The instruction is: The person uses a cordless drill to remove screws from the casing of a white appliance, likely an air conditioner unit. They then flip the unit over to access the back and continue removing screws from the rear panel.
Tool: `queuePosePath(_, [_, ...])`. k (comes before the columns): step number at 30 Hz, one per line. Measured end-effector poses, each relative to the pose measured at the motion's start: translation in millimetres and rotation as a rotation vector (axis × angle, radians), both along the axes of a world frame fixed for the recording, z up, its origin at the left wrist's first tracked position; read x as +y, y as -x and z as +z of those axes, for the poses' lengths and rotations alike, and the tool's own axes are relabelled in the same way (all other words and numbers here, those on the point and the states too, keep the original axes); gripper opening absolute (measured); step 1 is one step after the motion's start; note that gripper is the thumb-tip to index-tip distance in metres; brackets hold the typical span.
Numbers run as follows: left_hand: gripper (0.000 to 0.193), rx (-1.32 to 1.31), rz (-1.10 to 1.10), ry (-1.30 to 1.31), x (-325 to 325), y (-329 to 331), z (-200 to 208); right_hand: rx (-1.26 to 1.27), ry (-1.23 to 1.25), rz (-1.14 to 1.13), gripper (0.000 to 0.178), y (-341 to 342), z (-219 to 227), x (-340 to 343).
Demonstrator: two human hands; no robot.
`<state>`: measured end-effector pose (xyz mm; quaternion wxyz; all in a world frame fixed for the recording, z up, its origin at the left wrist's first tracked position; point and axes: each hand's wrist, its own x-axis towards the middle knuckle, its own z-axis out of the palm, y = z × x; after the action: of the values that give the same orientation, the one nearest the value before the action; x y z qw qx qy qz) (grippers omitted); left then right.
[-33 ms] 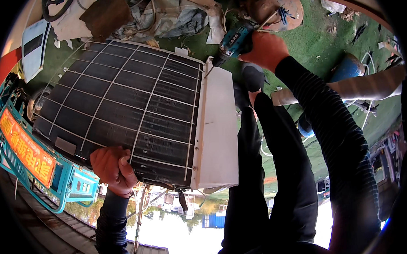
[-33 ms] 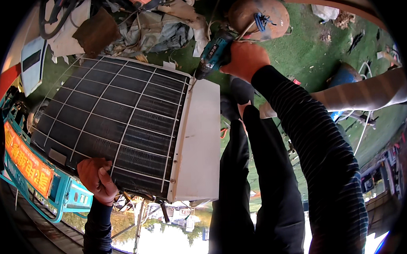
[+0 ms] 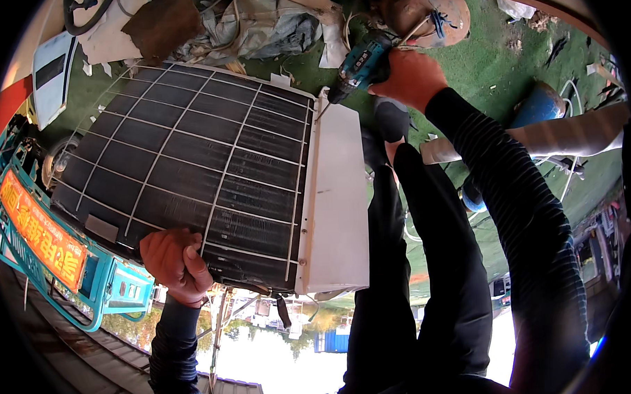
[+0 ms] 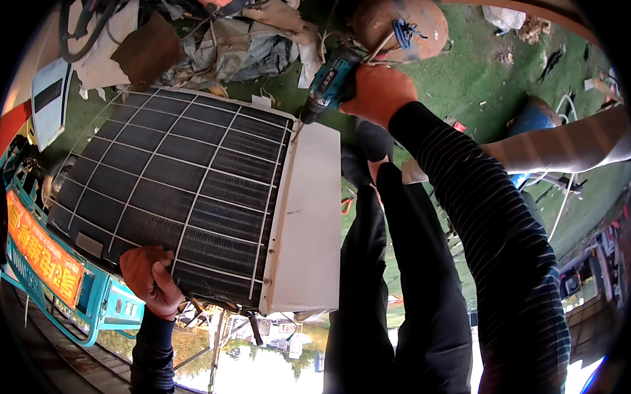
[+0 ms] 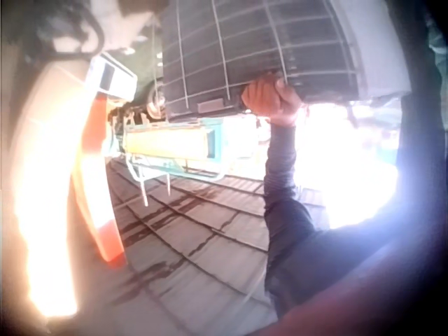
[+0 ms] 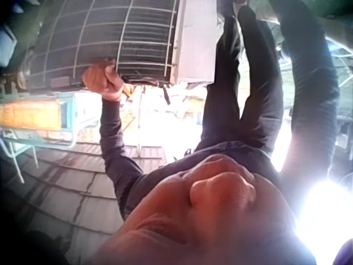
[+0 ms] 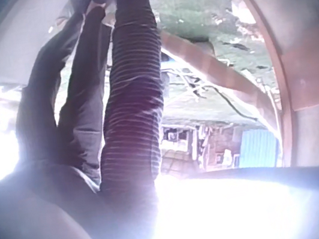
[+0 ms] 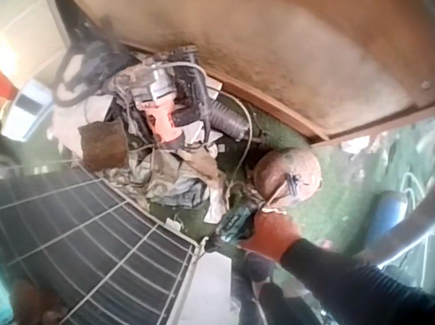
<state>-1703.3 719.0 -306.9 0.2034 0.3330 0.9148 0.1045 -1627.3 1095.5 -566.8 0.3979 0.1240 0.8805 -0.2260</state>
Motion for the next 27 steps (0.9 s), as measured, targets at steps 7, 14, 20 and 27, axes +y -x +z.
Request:
queuePosePath(7, [0.026,0.006,0.007,-0.001,0.2,-0.2,-2.8,0.001,0.050,0.003,0.059,0.8,-1.4,3.6])
queuePosePath(14, [0.030,-0.011,0.013,0.016,-0.9,-0.9,-3.1,0.004,0.040,-0.002,0.058,2.5,1.7,5.9])
queuePosePath(20, [0.037,-0.024,0.014,0.041,-3.0,-1.9,-0.8,-0.039,0.027,-0.013,0.060,5.4,4.5,2.7])
queuePosePath(27, [0.037,-0.039,0.016,0.034,-4.3,-1.6,-1.9,-0.055,0.044,0.012,0.059,5.7,0.9,-1.4])
